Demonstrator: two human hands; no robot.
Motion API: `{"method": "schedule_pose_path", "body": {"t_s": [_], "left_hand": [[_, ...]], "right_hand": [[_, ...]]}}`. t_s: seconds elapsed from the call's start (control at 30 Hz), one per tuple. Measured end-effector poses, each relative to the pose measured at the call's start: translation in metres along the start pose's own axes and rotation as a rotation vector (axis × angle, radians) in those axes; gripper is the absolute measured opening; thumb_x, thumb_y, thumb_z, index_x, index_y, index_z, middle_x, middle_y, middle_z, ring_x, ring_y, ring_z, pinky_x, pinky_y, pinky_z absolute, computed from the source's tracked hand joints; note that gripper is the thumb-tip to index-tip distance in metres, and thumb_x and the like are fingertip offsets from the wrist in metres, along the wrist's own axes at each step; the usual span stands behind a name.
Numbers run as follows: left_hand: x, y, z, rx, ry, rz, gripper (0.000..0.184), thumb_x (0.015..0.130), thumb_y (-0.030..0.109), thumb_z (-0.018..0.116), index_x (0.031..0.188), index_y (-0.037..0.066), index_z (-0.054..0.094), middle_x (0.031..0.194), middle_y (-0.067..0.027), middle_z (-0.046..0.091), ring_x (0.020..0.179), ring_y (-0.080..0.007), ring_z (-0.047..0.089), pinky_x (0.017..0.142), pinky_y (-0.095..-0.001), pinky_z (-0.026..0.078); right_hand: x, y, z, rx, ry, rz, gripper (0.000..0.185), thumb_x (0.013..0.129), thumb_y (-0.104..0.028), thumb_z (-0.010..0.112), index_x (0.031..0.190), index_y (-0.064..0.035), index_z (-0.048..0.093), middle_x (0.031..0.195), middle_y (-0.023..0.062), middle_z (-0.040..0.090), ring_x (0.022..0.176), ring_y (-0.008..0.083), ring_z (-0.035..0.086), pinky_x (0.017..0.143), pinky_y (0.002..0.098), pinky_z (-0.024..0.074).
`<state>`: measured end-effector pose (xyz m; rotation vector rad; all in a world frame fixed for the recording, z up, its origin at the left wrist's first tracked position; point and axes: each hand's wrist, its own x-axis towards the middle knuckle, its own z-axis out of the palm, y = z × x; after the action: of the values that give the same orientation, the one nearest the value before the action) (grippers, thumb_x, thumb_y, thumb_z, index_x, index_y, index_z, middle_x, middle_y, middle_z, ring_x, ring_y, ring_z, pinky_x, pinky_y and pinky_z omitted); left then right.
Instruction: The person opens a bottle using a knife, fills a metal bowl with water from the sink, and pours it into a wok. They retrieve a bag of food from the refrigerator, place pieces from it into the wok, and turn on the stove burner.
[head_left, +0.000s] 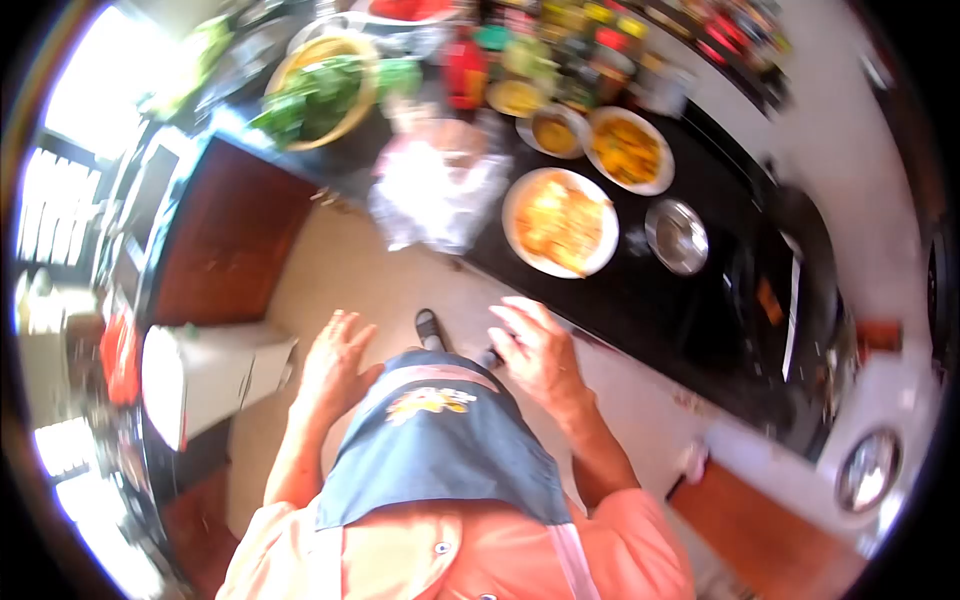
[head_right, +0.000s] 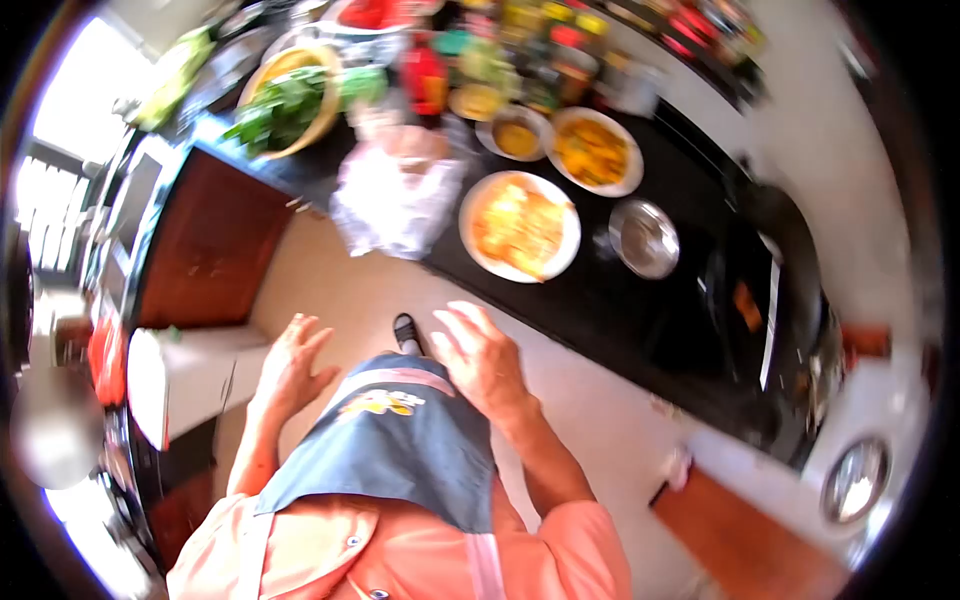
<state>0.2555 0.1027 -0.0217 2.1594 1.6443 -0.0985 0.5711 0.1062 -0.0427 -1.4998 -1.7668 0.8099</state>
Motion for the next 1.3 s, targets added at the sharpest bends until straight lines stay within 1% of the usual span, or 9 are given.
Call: {"method": "schedule_pose_path", "body": {"t_s": [0.17, 0.2, 0.3, 0.33, 0.47, 0.73, 0.93, 1.03, 1.3], "left_hand": [[-0.042, -0.061, 0.006, -0.178, 0.002, -0.104, 0.055, 0.088, 0.031, 0.075, 0.135, 0.005, 0.063, 0.139, -0.0196, 0.061, 0.137, -0.0387, 0.051, 0.115, -0.0453, 0.043], [-0.047, -0.079, 0.007, -0.218, 0.035, -0.097, 0.054, 0.089, 0.031, 0.074, 0.134, 0.005, 0.063, 0.138, -0.0196, 0.061, 0.136, -0.0383, 0.052, 0.114, -0.0450, 0.043], [-0.069, -0.132, -0.004, -0.309, 0.098, -0.123, 0.052, 0.089, 0.030, 0.073, 0.132, 0.003, 0.063, 0.133, -0.0195, 0.063, 0.127, -0.0361, 0.057, 0.110, -0.0443, 0.046], [-0.079, -0.156, -0.006, -0.316, 0.107, -0.146, 0.052, 0.089, 0.030, 0.073, 0.132, 0.003, 0.063, 0.132, -0.0191, 0.063, 0.127, -0.0359, 0.058, 0.109, -0.0441, 0.046], [-0.122, -0.250, -0.001, -0.182, 0.202, -0.278, 0.051, 0.088, 0.029, 0.076, 0.132, 0.005, 0.063, 0.130, -0.0167, 0.064, 0.125, -0.0348, 0.059, 0.107, -0.0436, 0.048], [-0.177, -0.381, -0.024, -0.248, 0.446, -0.492, 0.049, 0.087, 0.024, 0.077, 0.130, 0.005, 0.063, 0.123, -0.0143, 0.066, 0.115, -0.0332, 0.063, 0.101, -0.0429, 0.051], [-0.173, -0.446, -0.067, -0.328, 0.534, -0.627, 0.046, 0.090, 0.023, 0.075, 0.131, 0.005, 0.063, 0.122, -0.0155, 0.067, 0.113, -0.0334, 0.064, 0.099, -0.0429, 0.052], [-0.162, -0.479, -0.086, -0.223, 0.653, -0.645, 0.044, 0.089, 0.022, 0.075, 0.128, 0.004, 0.064, 0.121, -0.0164, 0.067, 0.111, -0.0353, 0.065, 0.096, -0.0434, 0.053], [-0.109, -0.552, -0.137, -0.364, 0.711, -0.862, 0.042, 0.089, 0.021, 0.076, 0.126, 0.002, 0.067, 0.123, -0.0180, 0.068, 0.112, -0.0368, 0.066, 0.097, -0.0436, 0.054]], "right_hand": [[0.032, -0.035, 0.045, -0.037, -0.129, -0.110, 0.030, 0.093, -0.015, 0.072, 0.120, -0.0027, 0.071, 0.125, 0.0177, 0.066, 0.103, 0.0361, 0.070, 0.085, 0.0401, 0.0586], [0.039, -0.054, 0.057, -0.013, -0.190, -0.032, 0.030, 0.094, -0.015, 0.072, 0.121, -0.0023, 0.071, 0.126, 0.0172, 0.066, 0.100, 0.0326, 0.071, 0.080, 0.0374, 0.0603], [0.060, -0.089, 0.110, -0.048, -0.240, -0.141, 0.030, 0.094, -0.011, 0.073, 0.122, -0.0009, 0.071, 0.127, 0.0144, 0.066, 0.091, 0.0225, 0.072, 0.074, 0.0329, 0.0628], [0.066, -0.106, 0.131, -0.054, -0.273, -0.123, 0.030, 0.094, -0.015, 0.072, 0.121, -0.0026, 0.071, 0.127, 0.0152, 0.066, 0.095, 0.0281, 0.073, 0.076, 0.0357, 0.0615], [0.091, -0.173, 0.227, -0.023, -0.371, -0.204, 0.030, 0.094, -0.015, 0.073, 0.121, -0.0032, 0.072, 0.127, 0.0151, 0.066, 0.094, 0.0264, 0.073, 0.075, 0.0343, 0.0615], [0.151, -0.279, 0.366, -0.091, -0.619, -0.491, 0.029, 0.093, -0.020, 0.072, 0.118, -0.0041, 0.071, 0.127, 0.0173, 0.066, 0.100, 0.0351, 0.071, 0.085, 0.0411, 0.0593], [0.218, -0.322, 0.443, -0.061, -0.693, -0.592, 0.028, 0.093, -0.017, 0.073, 0.118, -0.0052, 0.072, 0.126, 0.0172, 0.066, 0.092, 0.0339, 0.073, 0.080, 0.0402, 0.0603], [0.266, -0.333, 0.479, -0.018, -0.691, -0.606, 0.028, 0.093, -0.017, 0.073, 0.118, -0.0054, 0.072, 0.127, 0.0172, 0.066, 0.092, 0.0337, 0.073, 0.080, 0.0400, 0.0603], [0.408, -0.372, 0.542, 0.064, -0.718, -0.633, 0.028, 0.093, -0.018, 0.073, 0.118, -0.0054, 0.072, 0.127, 0.0168, 0.067, 0.095, 0.0343, 0.072, 0.083, 0.0406, 0.0596]]}}
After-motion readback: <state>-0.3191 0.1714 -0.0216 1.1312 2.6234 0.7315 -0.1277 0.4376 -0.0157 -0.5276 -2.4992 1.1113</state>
